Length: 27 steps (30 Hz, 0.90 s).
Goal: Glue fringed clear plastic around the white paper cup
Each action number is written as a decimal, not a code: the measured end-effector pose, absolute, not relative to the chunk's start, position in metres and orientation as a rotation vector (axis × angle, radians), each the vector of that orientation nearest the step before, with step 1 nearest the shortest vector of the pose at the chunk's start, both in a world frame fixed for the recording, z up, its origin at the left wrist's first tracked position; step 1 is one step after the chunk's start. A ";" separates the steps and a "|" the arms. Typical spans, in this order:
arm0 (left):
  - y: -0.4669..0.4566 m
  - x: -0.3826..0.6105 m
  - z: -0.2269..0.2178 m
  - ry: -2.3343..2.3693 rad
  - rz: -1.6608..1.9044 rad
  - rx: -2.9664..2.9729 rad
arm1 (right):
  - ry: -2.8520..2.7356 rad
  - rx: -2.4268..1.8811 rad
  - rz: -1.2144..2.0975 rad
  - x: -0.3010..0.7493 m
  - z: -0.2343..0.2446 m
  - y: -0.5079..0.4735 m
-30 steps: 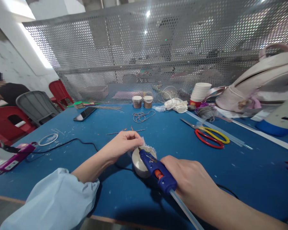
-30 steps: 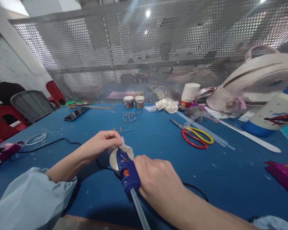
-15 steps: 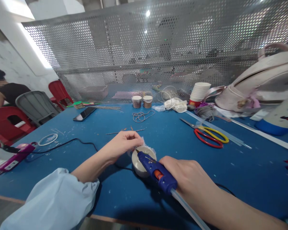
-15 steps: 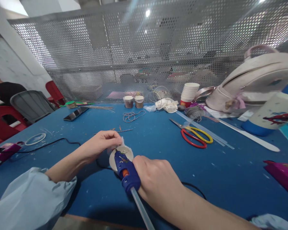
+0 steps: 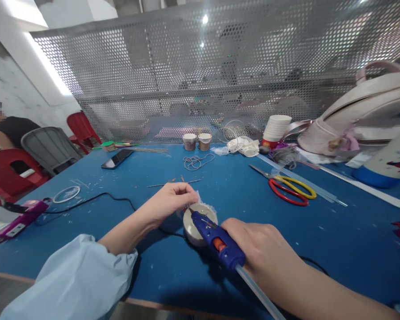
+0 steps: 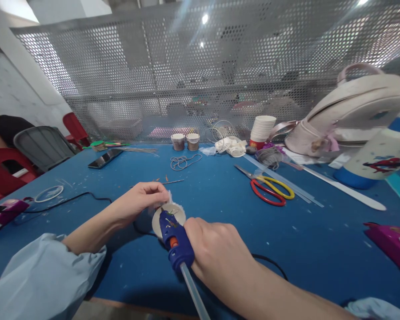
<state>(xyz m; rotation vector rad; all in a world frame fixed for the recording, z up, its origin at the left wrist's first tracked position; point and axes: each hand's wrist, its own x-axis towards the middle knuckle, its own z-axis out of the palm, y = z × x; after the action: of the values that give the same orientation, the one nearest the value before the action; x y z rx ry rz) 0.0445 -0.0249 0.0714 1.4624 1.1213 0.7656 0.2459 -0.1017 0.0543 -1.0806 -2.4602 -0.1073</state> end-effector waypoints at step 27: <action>-0.044 0.030 0.065 1.133 0.864 1.386 | -1.917 -1.655 0.521 0.285 0.018 -0.001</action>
<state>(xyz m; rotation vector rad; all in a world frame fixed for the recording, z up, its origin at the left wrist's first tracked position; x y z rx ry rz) 0.0296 -0.0438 0.0646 1.3855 1.1326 0.8641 0.2850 -0.0006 0.0184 -1.6554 -1.9166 0.5205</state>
